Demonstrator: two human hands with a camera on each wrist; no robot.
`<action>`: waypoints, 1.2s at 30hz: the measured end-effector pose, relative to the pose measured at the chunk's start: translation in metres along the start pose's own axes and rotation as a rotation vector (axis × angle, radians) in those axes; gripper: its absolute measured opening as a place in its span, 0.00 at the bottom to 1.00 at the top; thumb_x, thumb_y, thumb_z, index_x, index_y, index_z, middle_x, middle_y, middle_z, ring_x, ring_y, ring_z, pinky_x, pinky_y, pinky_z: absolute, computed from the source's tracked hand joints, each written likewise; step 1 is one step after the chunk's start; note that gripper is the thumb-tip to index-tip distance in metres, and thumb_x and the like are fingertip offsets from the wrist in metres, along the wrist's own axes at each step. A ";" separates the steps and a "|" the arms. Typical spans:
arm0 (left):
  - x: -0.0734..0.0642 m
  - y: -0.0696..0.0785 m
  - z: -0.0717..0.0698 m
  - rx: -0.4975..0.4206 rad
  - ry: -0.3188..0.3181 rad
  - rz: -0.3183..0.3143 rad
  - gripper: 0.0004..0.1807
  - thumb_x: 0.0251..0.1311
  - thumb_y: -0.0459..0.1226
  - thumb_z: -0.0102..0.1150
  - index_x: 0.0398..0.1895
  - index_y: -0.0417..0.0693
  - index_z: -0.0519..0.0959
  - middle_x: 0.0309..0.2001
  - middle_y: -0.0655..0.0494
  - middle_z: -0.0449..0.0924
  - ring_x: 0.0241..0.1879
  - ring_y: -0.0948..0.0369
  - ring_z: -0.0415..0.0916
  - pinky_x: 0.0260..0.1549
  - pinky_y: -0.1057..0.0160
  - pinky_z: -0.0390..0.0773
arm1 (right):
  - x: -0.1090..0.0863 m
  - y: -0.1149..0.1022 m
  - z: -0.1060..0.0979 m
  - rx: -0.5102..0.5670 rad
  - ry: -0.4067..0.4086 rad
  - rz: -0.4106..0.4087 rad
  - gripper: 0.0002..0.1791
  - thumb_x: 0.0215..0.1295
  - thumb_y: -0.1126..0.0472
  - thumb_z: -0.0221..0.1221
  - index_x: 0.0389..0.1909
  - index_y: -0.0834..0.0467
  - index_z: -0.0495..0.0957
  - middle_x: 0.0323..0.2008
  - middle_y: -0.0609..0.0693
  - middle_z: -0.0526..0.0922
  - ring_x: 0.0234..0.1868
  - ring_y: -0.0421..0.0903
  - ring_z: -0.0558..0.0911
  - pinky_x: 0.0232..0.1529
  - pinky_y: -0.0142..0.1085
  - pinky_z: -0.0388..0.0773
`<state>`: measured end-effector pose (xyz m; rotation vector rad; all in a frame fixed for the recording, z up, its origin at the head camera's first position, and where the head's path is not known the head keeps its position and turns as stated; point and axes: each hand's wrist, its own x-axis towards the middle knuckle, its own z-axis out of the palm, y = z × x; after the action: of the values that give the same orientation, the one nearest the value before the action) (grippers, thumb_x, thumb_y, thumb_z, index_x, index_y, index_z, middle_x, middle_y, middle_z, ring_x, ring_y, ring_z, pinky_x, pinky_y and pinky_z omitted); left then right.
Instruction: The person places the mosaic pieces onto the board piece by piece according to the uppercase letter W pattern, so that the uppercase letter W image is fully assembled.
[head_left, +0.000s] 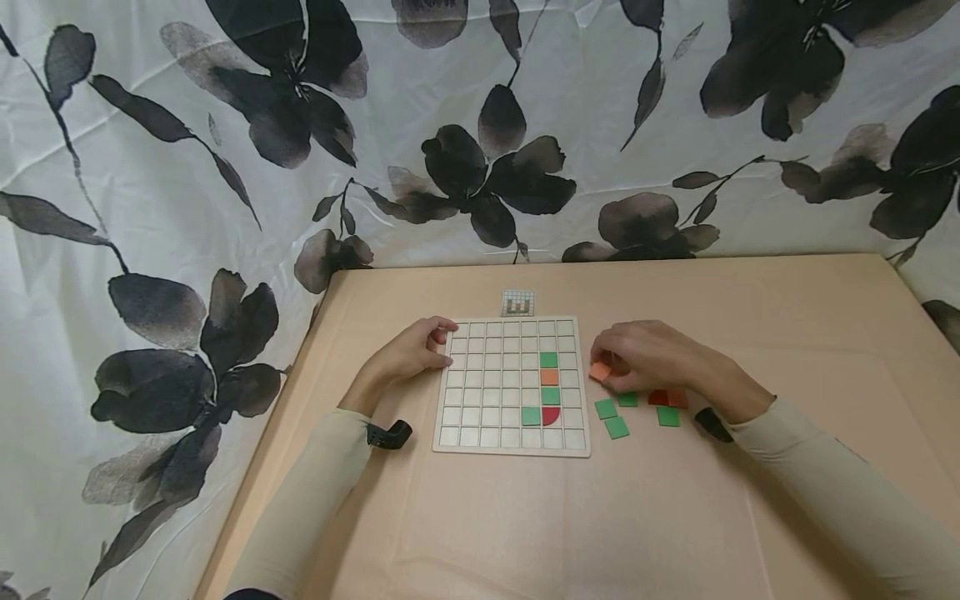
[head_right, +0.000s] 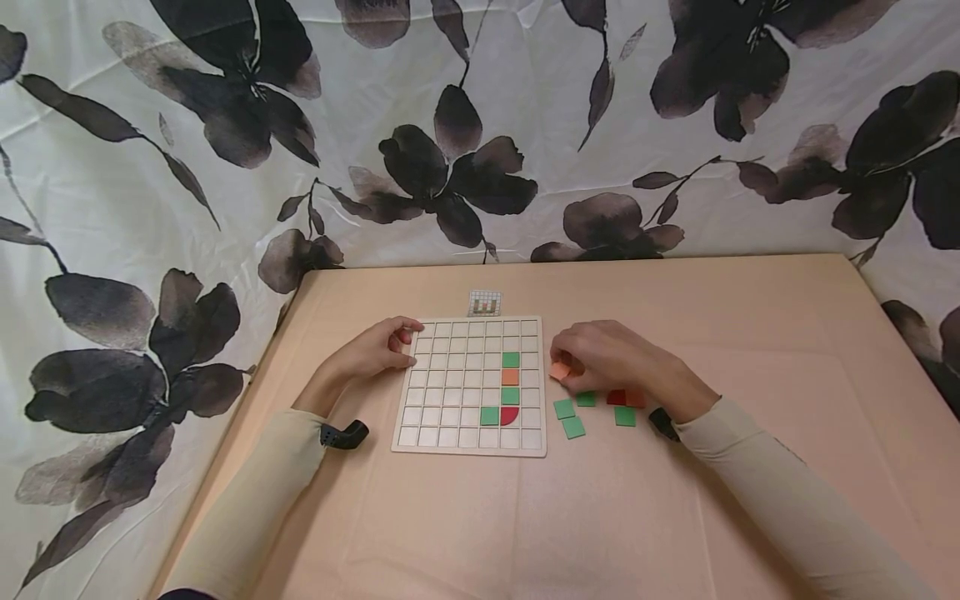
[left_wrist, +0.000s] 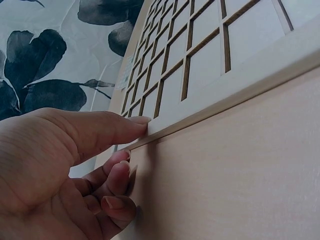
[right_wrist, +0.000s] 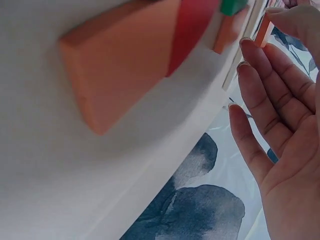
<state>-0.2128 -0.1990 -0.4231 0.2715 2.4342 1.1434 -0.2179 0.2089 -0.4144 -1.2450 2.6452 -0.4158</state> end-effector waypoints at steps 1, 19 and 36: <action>0.000 0.000 0.000 -0.006 0.000 0.001 0.30 0.59 0.26 0.68 0.65 0.37 0.71 0.44 0.45 0.66 0.38 0.55 0.64 0.37 0.62 0.67 | 0.000 -0.001 -0.001 0.003 0.000 0.001 0.14 0.53 0.51 0.73 0.40 0.48 0.83 0.26 0.38 0.74 0.29 0.36 0.71 0.32 0.32 0.72; 0.002 0.000 -0.001 -0.002 -0.001 -0.003 0.30 0.59 0.27 0.68 0.66 0.37 0.71 0.44 0.44 0.66 0.38 0.55 0.63 0.37 0.61 0.66 | 0.015 -0.021 -0.013 0.043 0.000 -0.014 0.15 0.53 0.50 0.73 0.41 0.46 0.83 0.32 0.39 0.78 0.32 0.37 0.73 0.35 0.34 0.73; 0.001 -0.001 0.001 -0.008 0.003 0.005 0.30 0.59 0.26 0.68 0.65 0.35 0.71 0.44 0.43 0.66 0.37 0.55 0.63 0.35 0.64 0.66 | 0.030 -0.037 -0.007 0.048 0.008 -0.157 0.13 0.54 0.51 0.70 0.40 0.46 0.83 0.32 0.39 0.79 0.33 0.35 0.72 0.35 0.32 0.71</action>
<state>-0.2130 -0.1986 -0.4242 0.2735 2.4317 1.1565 -0.2124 0.1642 -0.3972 -1.4434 2.5370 -0.5052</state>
